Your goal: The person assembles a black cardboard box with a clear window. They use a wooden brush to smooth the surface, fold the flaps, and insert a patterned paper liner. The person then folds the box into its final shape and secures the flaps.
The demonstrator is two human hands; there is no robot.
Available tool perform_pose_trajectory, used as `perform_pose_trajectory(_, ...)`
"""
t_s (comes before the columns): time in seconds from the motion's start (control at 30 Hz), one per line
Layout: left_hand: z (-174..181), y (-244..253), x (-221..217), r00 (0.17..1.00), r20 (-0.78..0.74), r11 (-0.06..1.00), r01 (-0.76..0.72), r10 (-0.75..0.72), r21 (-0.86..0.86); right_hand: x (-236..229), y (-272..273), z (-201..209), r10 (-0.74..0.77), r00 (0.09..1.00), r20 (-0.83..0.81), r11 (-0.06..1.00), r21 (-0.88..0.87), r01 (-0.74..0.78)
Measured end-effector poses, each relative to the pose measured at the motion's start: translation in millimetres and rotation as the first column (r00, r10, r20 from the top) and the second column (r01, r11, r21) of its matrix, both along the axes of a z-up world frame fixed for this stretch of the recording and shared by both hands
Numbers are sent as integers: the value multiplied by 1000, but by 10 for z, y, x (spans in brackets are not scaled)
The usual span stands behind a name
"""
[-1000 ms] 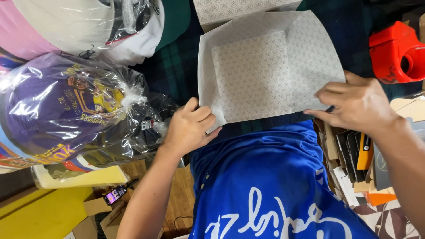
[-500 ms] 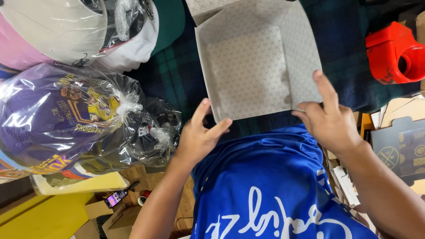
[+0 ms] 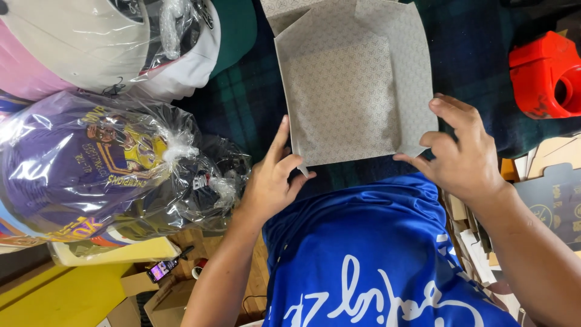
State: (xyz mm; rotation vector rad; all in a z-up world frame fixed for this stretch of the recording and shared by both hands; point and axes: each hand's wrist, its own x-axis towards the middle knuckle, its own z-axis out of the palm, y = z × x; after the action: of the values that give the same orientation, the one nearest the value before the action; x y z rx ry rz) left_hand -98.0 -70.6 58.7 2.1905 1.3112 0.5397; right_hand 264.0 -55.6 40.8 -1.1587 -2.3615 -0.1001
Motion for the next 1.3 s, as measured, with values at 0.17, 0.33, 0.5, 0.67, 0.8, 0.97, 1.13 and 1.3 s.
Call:
perform_pose_trajectory(0.17,-136,-39,70,998,-38,999,-46,47,16,-25,-26,-151,-49,992,-115,999,10,50)
perform_pose_trajectory(0.33,-232,-87,197,994,-52,970,-82,97,231,-164,-156,-338,-156,982,-108,985,61,163)
perform_pose_trajectory(0.5,-408,-122,420,976,152,825,-214,157,523,-409,-66,-290,-182,964,-193,954,203,221)
perform_pose_trajectory(0.67,-308,-150,184,957,63,832,-276,282,482,-425,-5,-113,-149,980,-134,968,182,173)
perform_pose_trajectory(0.8,-94,84,-13,997,-27,941,-59,72,332,-414,-15,-89,-170,975,-141,972,141,190)
perform_pose_trajectory(0.97,-149,122,-170,999,46,985,4,-13,172,-382,-20,-117,-184,967,-179,975,93,203)
perform_pose_trajectory(1.13,-96,170,-104,994,107,976,-15,-8,215,-621,-151,269,-253,964,-75,955,141,262)
perform_pose_trajectory(1.3,-152,149,1,943,334,987,-55,1,151,-1194,-309,241,55,918,-393,998,-4,-61)
